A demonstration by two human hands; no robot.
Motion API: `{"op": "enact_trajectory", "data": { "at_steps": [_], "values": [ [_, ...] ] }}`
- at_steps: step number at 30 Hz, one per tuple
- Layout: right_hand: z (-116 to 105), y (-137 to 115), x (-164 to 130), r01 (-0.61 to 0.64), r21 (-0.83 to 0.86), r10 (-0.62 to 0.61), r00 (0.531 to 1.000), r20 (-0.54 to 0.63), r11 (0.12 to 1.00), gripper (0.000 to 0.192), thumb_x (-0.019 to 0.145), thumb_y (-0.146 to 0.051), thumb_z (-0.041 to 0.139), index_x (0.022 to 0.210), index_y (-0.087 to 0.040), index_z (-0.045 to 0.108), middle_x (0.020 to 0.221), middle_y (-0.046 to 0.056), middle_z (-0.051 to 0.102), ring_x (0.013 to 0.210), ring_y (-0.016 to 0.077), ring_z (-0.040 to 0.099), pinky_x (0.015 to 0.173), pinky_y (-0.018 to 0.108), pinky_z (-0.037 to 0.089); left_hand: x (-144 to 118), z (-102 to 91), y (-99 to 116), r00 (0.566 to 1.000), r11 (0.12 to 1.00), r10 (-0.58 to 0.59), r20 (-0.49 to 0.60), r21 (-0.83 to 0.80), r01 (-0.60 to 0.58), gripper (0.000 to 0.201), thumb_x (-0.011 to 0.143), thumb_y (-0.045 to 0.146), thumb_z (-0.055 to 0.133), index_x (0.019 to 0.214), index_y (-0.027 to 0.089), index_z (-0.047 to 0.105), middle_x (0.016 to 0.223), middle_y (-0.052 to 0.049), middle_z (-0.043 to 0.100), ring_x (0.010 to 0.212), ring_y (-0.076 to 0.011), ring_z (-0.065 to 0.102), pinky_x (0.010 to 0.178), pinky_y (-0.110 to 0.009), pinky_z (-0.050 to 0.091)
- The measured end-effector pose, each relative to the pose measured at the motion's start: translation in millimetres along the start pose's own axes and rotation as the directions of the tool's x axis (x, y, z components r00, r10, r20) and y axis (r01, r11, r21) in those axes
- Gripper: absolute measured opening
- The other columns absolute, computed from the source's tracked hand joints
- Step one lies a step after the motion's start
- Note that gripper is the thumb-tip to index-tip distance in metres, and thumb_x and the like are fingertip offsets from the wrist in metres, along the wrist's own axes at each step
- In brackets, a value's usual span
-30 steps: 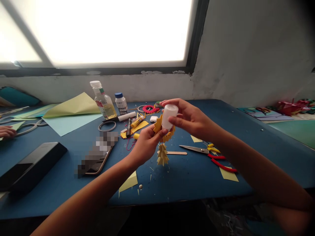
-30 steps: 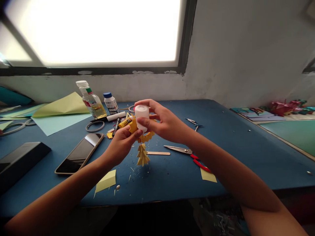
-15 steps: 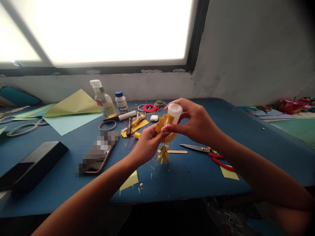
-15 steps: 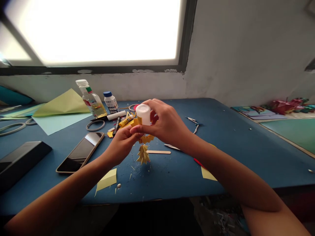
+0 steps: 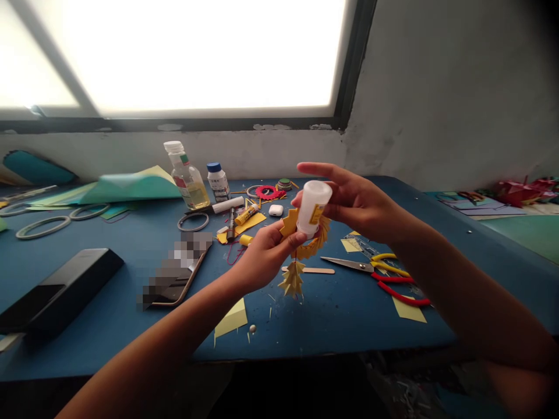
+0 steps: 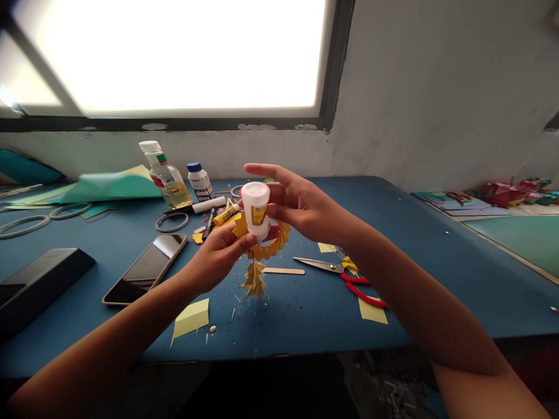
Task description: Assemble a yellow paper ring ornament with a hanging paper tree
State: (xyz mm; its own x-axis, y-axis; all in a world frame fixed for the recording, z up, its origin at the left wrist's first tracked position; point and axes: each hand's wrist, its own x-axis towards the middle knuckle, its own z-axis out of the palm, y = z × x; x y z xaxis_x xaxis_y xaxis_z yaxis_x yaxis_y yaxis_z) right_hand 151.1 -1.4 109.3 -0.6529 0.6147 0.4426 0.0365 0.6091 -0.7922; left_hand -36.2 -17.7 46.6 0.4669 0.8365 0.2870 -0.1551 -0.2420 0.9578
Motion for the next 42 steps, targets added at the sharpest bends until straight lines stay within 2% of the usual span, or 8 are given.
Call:
{"op": "enact_trajectory", "data": {
  "at_steps": [4, 7, 11, 19, 25, 29, 38, 42],
  "values": [
    [10.8, -3.4, -2.9, 0.022, -0.213, -0.04, 0.996, -0.082, 0.977, 0.049, 0.085, -0.028, 0.057, 0.132, -0.025, 0.045, 0.123, 0.007, 0.057, 0.106, 0.02, 0.058, 0.087, 0.034, 0.053, -0.1, 0.6, -0.2, 0.993, 0.998, 0.028, -0.117, 0.067, -0.02, 0.035, 0.081, 0.042, 0.063, 0.103, 0.015, 0.062, 0.095, -0.007, 0.067, 0.086, -0.0179, 0.062, 0.074, -0.027, 0.049],
    [18.9, -4.1, -2.8, 0.002, -0.328, -0.083, 0.969, -0.231, 0.945, 0.052, 0.075, -0.035, 0.07, 0.123, -0.021, 0.055, 0.118, 0.008, 0.058, 0.102, 0.0218, 0.06, 0.087, 0.034, 0.053, -0.1, 1.4, 0.0, 0.986, 0.994, 0.027, -0.164, 0.113, -0.009, 0.031, 0.079, 0.042, 0.065, 0.094, 0.014, 0.062, 0.085, -0.004, 0.065, 0.076, -0.0141, 0.059, 0.067, -0.024, 0.047],
    [19.0, -2.1, -0.4, -0.043, -0.195, -0.019, 0.953, -0.304, 0.98, 0.047, 0.076, -0.039, 0.068, 0.117, -0.017, 0.059, 0.1, 0.007, 0.066, 0.09, 0.02, 0.065, 0.08, 0.034, 0.056, -0.1, 1.1, -0.1, 0.985, 0.999, 0.02, -0.17, 0.047, -0.012, 0.03, 0.081, 0.041, 0.064, 0.096, 0.015, 0.062, 0.088, -0.005, 0.066, 0.078, -0.0144, 0.06, 0.07, -0.025, 0.047],
    [7.1, 0.6, 3.5, 0.0, -0.14, -0.041, 0.955, -0.294, 0.99, 0.04, 0.081, -0.037, 0.063, 0.118, -0.022, 0.058, 0.105, 0.006, 0.065, 0.099, 0.0209, 0.062, 0.083, 0.036, 0.056, -1.0, 1.3, 4.0, 0.991, 1.0, 0.003, -0.134, -0.026, -0.006, 0.036, 0.083, 0.041, 0.061, 0.106, 0.014, 0.064, 0.108, -0.011, 0.068, 0.1, -0.0215, 0.063, 0.086, -0.032, 0.048],
    [2.2, 2.7, 3.4, -0.01, -0.047, -0.006, 0.945, -0.327, 0.999, 0.042, 0.082, -0.043, 0.061, 0.12, -0.025, 0.056, 0.104, 0.006, 0.066, 0.097, 0.0215, 0.063, 0.083, 0.038, 0.056, -1.8, 3.2, 6.6, 0.979, 0.996, -0.027, -0.203, 0.082, 0.044, 0.034, 0.08, 0.042, 0.064, 0.099, 0.014, 0.066, 0.092, -0.006, 0.069, 0.087, -0.0187, 0.062, 0.074, -0.027, 0.047],
    [2.5, 0.9, 3.9, -0.013, -0.009, 0.009, 0.937, -0.349, 1.0, 0.042, 0.081, -0.047, 0.062, 0.116, -0.024, 0.059, 0.106, 0.006, 0.066, 0.099, 0.0223, 0.063, 0.084, 0.038, 0.056, -2.0, 2.6, 6.3, 0.974, 0.996, -0.015, -0.227, 0.082, 0.034, 0.032, 0.076, 0.043, 0.068, 0.093, 0.016, 0.066, 0.085, -0.003, 0.065, 0.077, -0.0139, 0.057, 0.069, -0.024, 0.044],
    [1.4, -3.5, 5.0, -0.129, 0.234, 0.19, 0.947, -0.261, 0.964, 0.032, 0.085, -0.045, 0.055, 0.103, -0.02, 0.066, 0.099, 0.007, 0.068, 0.094, 0.0218, 0.065, 0.085, 0.038, 0.056, -2.3, 0.7, 6.9, 0.971, 0.988, 0.037, -0.236, 0.154, 0.0, 0.03, 0.077, 0.044, 0.067, 0.088, 0.016, 0.067, 0.094, -0.006, 0.064, 0.085, -0.0164, 0.056, 0.077, -0.028, 0.044],
    [3.1, -4.6, 5.0, -0.114, 0.271, 0.189, 0.944, -0.269, 0.956, 0.031, 0.084, -0.043, 0.059, 0.104, -0.02, 0.065, 0.102, 0.007, 0.068, 0.096, 0.0218, 0.065, 0.087, 0.038, 0.055, -2.6, 1.5, 8.2, 0.972, 0.998, -0.021, -0.233, 0.057, 0.036, 0.034, 0.074, 0.044, 0.07, 0.093, 0.016, 0.066, 0.093, -0.005, 0.066, 0.085, -0.0164, 0.06, 0.077, -0.028, 0.047]
  ]
}}
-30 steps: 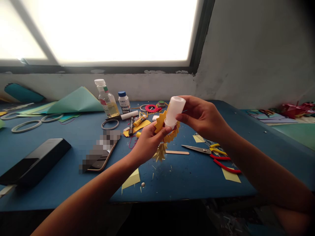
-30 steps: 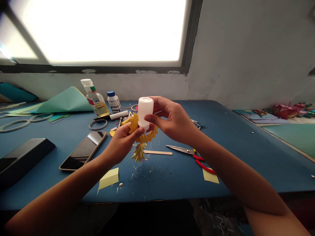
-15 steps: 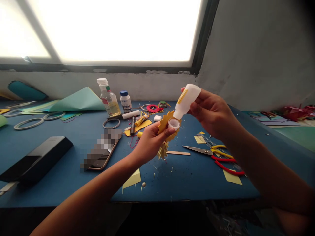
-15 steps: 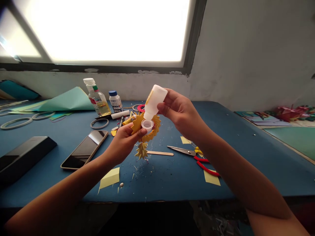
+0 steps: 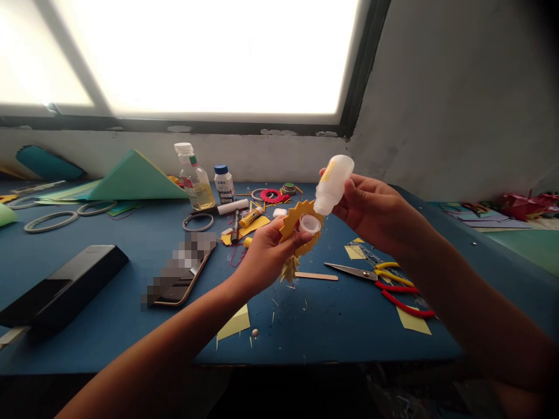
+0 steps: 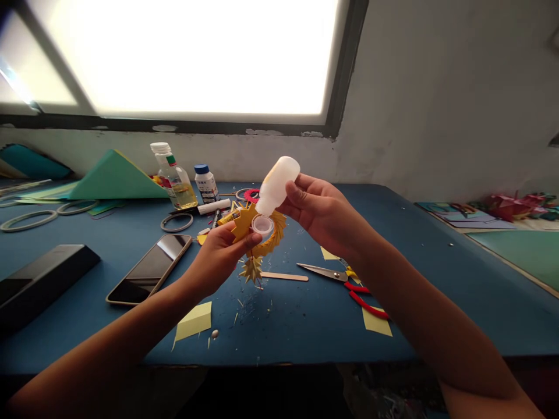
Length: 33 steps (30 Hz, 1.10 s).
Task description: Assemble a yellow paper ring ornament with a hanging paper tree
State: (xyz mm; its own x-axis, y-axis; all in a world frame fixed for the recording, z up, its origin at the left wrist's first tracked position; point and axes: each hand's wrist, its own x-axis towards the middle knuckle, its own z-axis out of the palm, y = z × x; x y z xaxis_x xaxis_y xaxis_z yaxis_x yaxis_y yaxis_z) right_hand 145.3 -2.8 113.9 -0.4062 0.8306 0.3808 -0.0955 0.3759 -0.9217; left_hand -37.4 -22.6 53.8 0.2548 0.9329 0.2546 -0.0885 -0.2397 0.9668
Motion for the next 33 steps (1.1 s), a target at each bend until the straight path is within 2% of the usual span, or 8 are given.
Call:
{"op": "enact_trajectory", "data": {
  "at_steps": [5, 11, 13, 18, 24, 29, 33],
  "values": [
    [-0.2, 4.6, -0.4, 0.029, 0.036, -0.025, 0.996, -0.091, 0.999, 0.028, 0.082, -0.039, 0.062, 0.104, -0.022, 0.064, 0.107, 0.005, 0.067, 0.105, 0.0212, 0.062, 0.096, 0.038, 0.051, 2.0, -1.9, -0.5, 0.996, 0.996, -0.085, 0.004, 0.009, 0.085, 0.035, 0.072, 0.041, 0.072, 0.095, 0.016, 0.066, 0.09, -0.004, 0.068, 0.083, -0.0157, 0.063, 0.075, -0.027, 0.05],
    [-4.7, 15.1, 5.8, 0.05, 0.026, -0.045, 0.985, -0.166, 0.998, 0.029, 0.076, -0.039, 0.07, 0.1, -0.023, 0.064, 0.107, 0.004, 0.068, 0.107, 0.0226, 0.061, 0.097, 0.041, 0.051, 7.8, -7.7, -7.0, 0.992, 0.993, -0.106, -0.069, 0.035, 0.109, 0.035, 0.073, 0.042, 0.071, 0.096, 0.015, 0.069, 0.076, -0.003, 0.067, 0.064, -0.0112, 0.06, 0.056, -0.021, 0.046],
    [-4.5, 16.9, 6.9, 0.045, 0.03, -0.04, 0.986, -0.165, 0.999, 0.03, 0.076, -0.039, 0.07, 0.099, -0.022, 0.064, 0.106, 0.004, 0.068, 0.106, 0.023, 0.061, 0.096, 0.042, 0.051, 8.5, -8.6, -6.8, 0.992, 0.995, -0.09, -0.085, 0.033, 0.093, 0.035, 0.076, 0.042, 0.069, 0.097, 0.015, 0.069, 0.071, -0.002, 0.066, 0.062, -0.0104, 0.058, 0.056, -0.021, 0.046],
    [-3.1, 17.4, 5.4, 0.057, 0.014, -0.054, 0.988, -0.146, 0.998, 0.031, 0.076, -0.04, 0.07, 0.1, -0.022, 0.064, 0.106, 0.004, 0.068, 0.106, 0.0227, 0.062, 0.097, 0.042, 0.051, 9.3, -8.7, -4.5, 0.995, 0.999, -0.034, -0.095, 0.0, 0.035, 0.028, 0.079, 0.039, 0.066, 0.092, 0.014, 0.065, 0.081, -0.004, 0.068, 0.073, -0.0124, 0.064, 0.069, -0.024, 0.051],
    [-1.8, 14.4, 2.2, 0.051, -0.005, -0.051, 0.991, -0.124, 0.999, 0.03, 0.078, -0.041, 0.067, 0.102, -0.023, 0.063, 0.105, 0.004, 0.068, 0.105, 0.0217, 0.062, 0.096, 0.04, 0.052, 10.7, -11.1, -5.6, 0.99, 0.986, 0.072, -0.122, 0.156, -0.053, 0.025, 0.085, 0.039, 0.059, 0.089, 0.015, 0.06, 0.075, -0.001, 0.065, 0.066, -0.0089, 0.059, 0.062, -0.02, 0.048],
    [-0.5, 9.3, -4.9, 0.062, -0.035, -0.066, 0.992, -0.112, 0.997, 0.033, 0.078, -0.042, 0.067, 0.106, -0.026, 0.062, 0.104, 0.003, 0.067, 0.102, 0.0207, 0.063, 0.091, 0.039, 0.054, 10.7, -15.1, 2.7, 0.992, 0.998, 0.019, -0.121, 0.064, -0.012, 0.029, 0.08, 0.039, 0.065, 0.095, 0.015, 0.059, 0.085, -0.006, 0.07, 0.072, -0.0136, 0.065, 0.06, -0.023, 0.053],
    [-4.4, 12.4, -23.2, 0.173, -0.036, -0.176, 0.978, -0.113, 0.984, 0.028, 0.08, -0.036, 0.066, 0.106, -0.029, 0.062, 0.096, -0.001, 0.067, 0.092, 0.0167, 0.064, 0.085, 0.034, 0.056, 9.2, -15.7, 14.0, 0.989, 1.0, 0.005, -0.148, -0.024, -0.008, 0.033, 0.077, 0.033, 0.069, 0.101, 0.014, 0.057, 0.096, -0.009, 0.071, 0.074, -0.0176, 0.07, 0.061, -0.028, 0.059]
  ]
}}
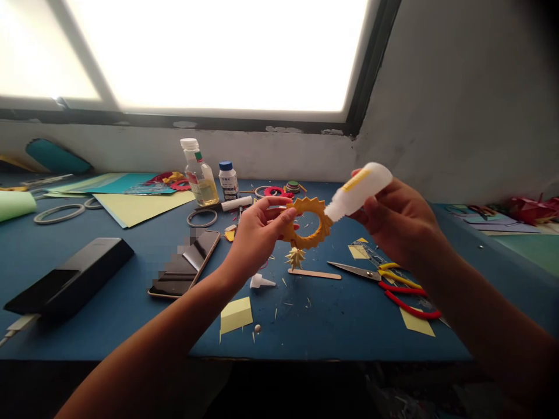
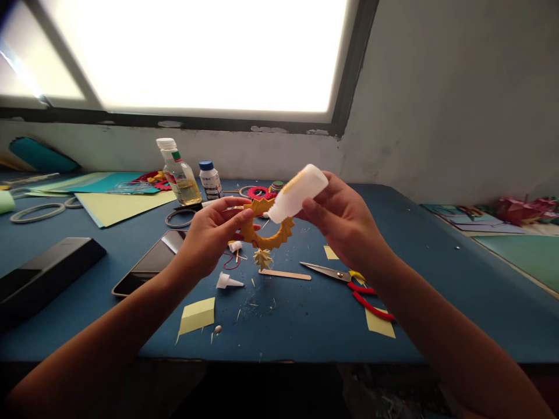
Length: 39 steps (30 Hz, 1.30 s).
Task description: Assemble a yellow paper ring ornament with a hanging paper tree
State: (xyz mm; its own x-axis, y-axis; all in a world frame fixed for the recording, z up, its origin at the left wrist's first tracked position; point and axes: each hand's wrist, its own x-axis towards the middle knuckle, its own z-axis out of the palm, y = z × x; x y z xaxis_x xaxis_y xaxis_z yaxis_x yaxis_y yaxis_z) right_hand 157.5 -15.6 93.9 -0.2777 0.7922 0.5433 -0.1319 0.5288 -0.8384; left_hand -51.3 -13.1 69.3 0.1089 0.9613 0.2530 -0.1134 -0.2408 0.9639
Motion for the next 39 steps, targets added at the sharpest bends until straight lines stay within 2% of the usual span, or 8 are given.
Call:
{"op": "enact_trajectory", "data": {
  "at_steps": [5, 10, 13, 17, 22, 26, 31, 39],
  "values": [
    [-2.1, 9.1, -32.3, 0.235, -0.241, -0.249, 0.968, -0.029, 0.942, 0.035, 0.078, -0.021, 0.068, 0.11, -0.032, 0.059, 0.099, 0.002, 0.067, 0.094, 0.0197, 0.064, 0.077, 0.032, 0.058, -5.5, 0.4, 6.3, 0.999, 0.999, 0.042, -0.009, -0.007, -0.042, 0.032, 0.078, 0.033, 0.068, 0.103, 0.017, 0.057, 0.093, -0.006, 0.07, 0.072, -0.0194, 0.071, 0.055, -0.027, 0.061],
    [4.3, 23.8, -50.5, 0.511, -0.242, -0.501, 0.859, 0.105, 0.825, 0.045, 0.075, -0.007, 0.067, 0.113, -0.029, 0.056, 0.098, 0.002, 0.07, 0.09, 0.0191, 0.068, 0.082, 0.036, 0.059, -12.7, 3.5, 7.6, 0.993, 0.994, 0.113, -0.022, -0.001, -0.113, 0.03, 0.079, 0.035, 0.067, 0.103, 0.018, 0.057, 0.098, -0.006, 0.07, 0.075, -0.0197, 0.071, 0.053, -0.025, 0.061],
    [8.1, 31.1, -53.6, 0.454, -0.192, -0.45, 0.891, 0.068, 0.87, 0.04, 0.078, -0.012, 0.066, 0.113, -0.028, 0.053, 0.098, 0.001, 0.07, 0.092, 0.0193, 0.068, 0.09, 0.042, 0.055, -14.4, 6.3, 6.4, 0.991, 0.992, 0.125, -0.047, 0.003, -0.125, 0.031, 0.08, 0.036, 0.066, 0.104, 0.018, 0.058, 0.102, -0.006, 0.069, 0.078, -0.0195, 0.071, 0.053, -0.023, 0.06],
    [12.8, 35.3, -52.5, 0.204, -0.127, -0.208, 0.978, -0.025, 0.971, 0.031, 0.082, -0.026, 0.064, 0.109, -0.032, 0.051, 0.103, 0.003, 0.068, 0.099, 0.0222, 0.065, 0.082, 0.04, 0.057, -13.9, 10.1, 1.5, 0.995, 0.996, 0.09, -0.043, -0.011, -0.09, 0.033, 0.081, 0.035, 0.065, 0.108, 0.018, 0.056, 0.107, -0.008, 0.067, 0.087, -0.0211, 0.07, 0.057, -0.024, 0.06],
    [12.3, 38.7, -46.0, 0.017, -0.126, -0.035, 0.989, -0.142, 0.992, 0.033, 0.077, -0.041, 0.067, 0.104, -0.035, 0.048, 0.11, 0.005, 0.064, 0.107, 0.025, 0.06, 0.08, 0.039, 0.057, -13.4, 13.4, -2.0, 0.999, 0.999, 0.022, 0.036, -0.023, -0.022, 0.035, 0.08, 0.035, 0.066, 0.108, 0.017, 0.055, 0.106, -0.008, 0.068, 0.094, -0.0229, 0.068, 0.061, -0.026, 0.061],
    [6.3, 40.3, -40.5, -0.003, -0.115, -0.02, 0.979, -0.201, 0.993, 0.036, 0.075, -0.045, 0.068, 0.103, -0.034, 0.048, 0.11, 0.004, 0.062, 0.103, 0.0236, 0.061, 0.079, 0.038, 0.056, -13.4, 13.3, -0.9, 0.993, 0.999, -0.034, 0.115, -0.035, 0.038, 0.036, 0.08, 0.039, 0.065, 0.107, 0.016, 0.058, 0.102, -0.008, 0.07, 0.091, -0.0199, 0.068, 0.065, -0.025, 0.059],
    [2.8, 36.5, -36.5, 0.02, -0.135, -0.047, 0.979, -0.2, 0.991, 0.036, 0.075, -0.045, 0.068, 0.103, -0.034, 0.049, 0.112, 0.004, 0.062, 0.103, 0.0233, 0.061, 0.08, 0.037, 0.055, -16.3, 12.7, 1.5, 0.94, 0.986, -0.16, 0.302, 0.012, 0.164, 0.032, 0.081, 0.043, 0.063, 0.089, 0.013, 0.072, 0.086, -0.007, 0.073, 0.079, -0.0149, 0.068, 0.076, -0.025, 0.056],
    [-0.5, 28.9, -37.5, 0.136, -0.05, -0.14, 0.985, -0.099, 0.989, 0.028, 0.079, -0.035, 0.066, 0.104, -0.034, 0.053, 0.099, 0.001, 0.068, 0.1, 0.0208, 0.063, 0.08, 0.035, 0.055, -22.7, 17.5, 15.1, 0.957, 0.985, -0.15, 0.25, -0.046, 0.167, 0.023, 0.085, 0.03, 0.061, 0.097, 0.015, 0.073, 0.088, -0.006, 0.074, 0.083, -0.0162, 0.07, 0.085, -0.029, 0.056]
  ]
}}
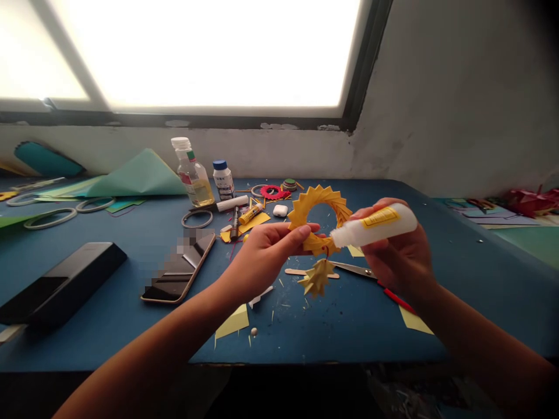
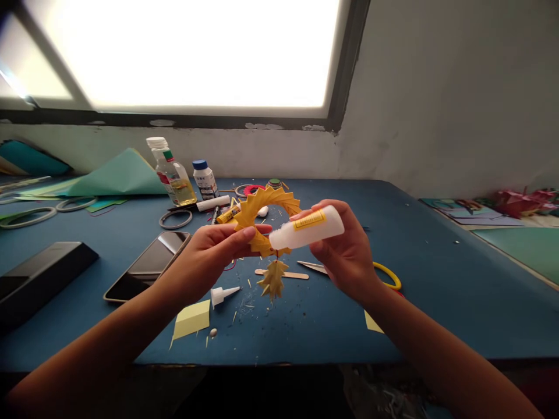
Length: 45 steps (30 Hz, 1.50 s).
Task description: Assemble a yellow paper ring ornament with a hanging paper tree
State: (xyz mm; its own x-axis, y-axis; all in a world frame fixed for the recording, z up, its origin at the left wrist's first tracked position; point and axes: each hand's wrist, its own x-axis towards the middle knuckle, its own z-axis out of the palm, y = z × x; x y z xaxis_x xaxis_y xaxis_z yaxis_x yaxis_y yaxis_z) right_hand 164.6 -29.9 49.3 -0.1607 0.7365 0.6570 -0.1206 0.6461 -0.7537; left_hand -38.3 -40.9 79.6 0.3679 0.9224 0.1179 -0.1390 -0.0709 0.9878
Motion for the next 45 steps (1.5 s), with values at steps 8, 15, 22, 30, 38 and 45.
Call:
{"op": "enact_trajectory", "data": {
  "at_steps": [8, 15, 22, 30, 38, 45],
  "values": [
    [-12.8, -16.2, -8.3, 0.483, -0.312, -0.428, 0.874, 0.232, 0.818, 0.032, 0.078, -0.023, 0.067, 0.105, -0.037, 0.056, 0.091, -0.003, 0.073, 0.083, 0.0217, 0.07, 0.098, 0.049, 0.047, -12.0, 4.7, 4.6, 0.975, 0.959, 0.2, -0.092, 0.224, -0.176, 0.019, 0.084, 0.03, 0.061, 0.091, 0.019, 0.074, 0.096, -0.004, 0.074, 0.091, -0.0195, 0.069, 0.08, -0.029, 0.058],
    [-25.6, -16.5, -17.0, 0.685, -0.49, -0.468, 0.727, 0.502, 0.539, 0.011, 0.086, -0.026, 0.057, 0.089, -0.037, 0.056, 0.106, -0.007, 0.071, 0.095, 0.0184, 0.069, 0.099, 0.043, 0.047, -15.2, 5.7, 2.7, 0.951, 0.909, 0.295, -0.096, 0.333, -0.249, 0.021, 0.087, 0.031, 0.057, 0.091, 0.02, 0.074, 0.102, -0.001, 0.073, 0.095, -0.0191, 0.067, 0.081, -0.026, 0.056],
    [-20.7, -20.3, -17.5, 0.697, -0.549, -0.434, 0.717, 0.546, 0.461, 0.018, 0.081, -0.021, 0.063, 0.087, -0.035, 0.053, 0.103, -0.006, 0.073, 0.095, 0.0178, 0.069, 0.087, 0.04, 0.053, -19.3, 5.3, -3.5, 0.936, 0.845, 0.342, -0.083, 0.463, -0.268, 0.026, 0.088, 0.035, 0.054, 0.102, 0.022, 0.072, 0.084, -0.003, 0.073, 0.09, -0.0221, 0.066, 0.076, -0.031, 0.055],
    [-19.2, -20.3, -10.4, 0.75, -0.542, -0.483, 0.66, 0.575, 0.379, 0.016, 0.078, -0.023, 0.066, 0.084, -0.033, 0.055, 0.101, -0.004, 0.073, 0.095, 0.0189, 0.069, 0.077, 0.037, 0.055, -17.9, 5.2, -7.7, 0.915, 0.765, 0.4, -0.051, 0.568, -0.304, 0.027, 0.09, 0.035, 0.052, 0.103, 0.022, 0.072, 0.072, -0.001, 0.068, 0.067, -0.0157, 0.061, 0.069, -0.027, 0.051],
    [-11.8, -26.0, -4.9, 0.791, -0.547, -0.514, 0.601, 0.613, 0.274, 0.012, 0.081, -0.02, 0.062, 0.078, -0.031, 0.058, 0.095, -0.004, 0.074, 0.09, 0.0179, 0.07, 0.068, 0.034, 0.055, -16.7, 6.5, -6.8, 0.91, 0.752, 0.41, -0.066, 0.589, -0.296, 0.026, 0.09, 0.035, 0.051, 0.1, 0.022, 0.072, 0.069, -0.001, 0.066, 0.07, -0.0158, 0.062, 0.067, -0.025, 0.051],
    [-8.9, -26.7, -5.8, 0.83, -0.526, -0.535, 0.536, 0.653, 0.189, 0.016, 0.076, -0.018, 0.069, 0.074, -0.031, 0.06, 0.094, -0.006, 0.075, 0.093, 0.0171, 0.069, 0.069, 0.033, 0.052, -18.1, 6.7, -7.0, 0.904, 0.744, 0.422, -0.066, 0.595, -0.304, 0.026, 0.09, 0.034, 0.052, 0.097, 0.02, 0.072, 0.07, -0.002, 0.068, 0.084, -0.02, 0.065, 0.068, -0.025, 0.052]
  ]
}}
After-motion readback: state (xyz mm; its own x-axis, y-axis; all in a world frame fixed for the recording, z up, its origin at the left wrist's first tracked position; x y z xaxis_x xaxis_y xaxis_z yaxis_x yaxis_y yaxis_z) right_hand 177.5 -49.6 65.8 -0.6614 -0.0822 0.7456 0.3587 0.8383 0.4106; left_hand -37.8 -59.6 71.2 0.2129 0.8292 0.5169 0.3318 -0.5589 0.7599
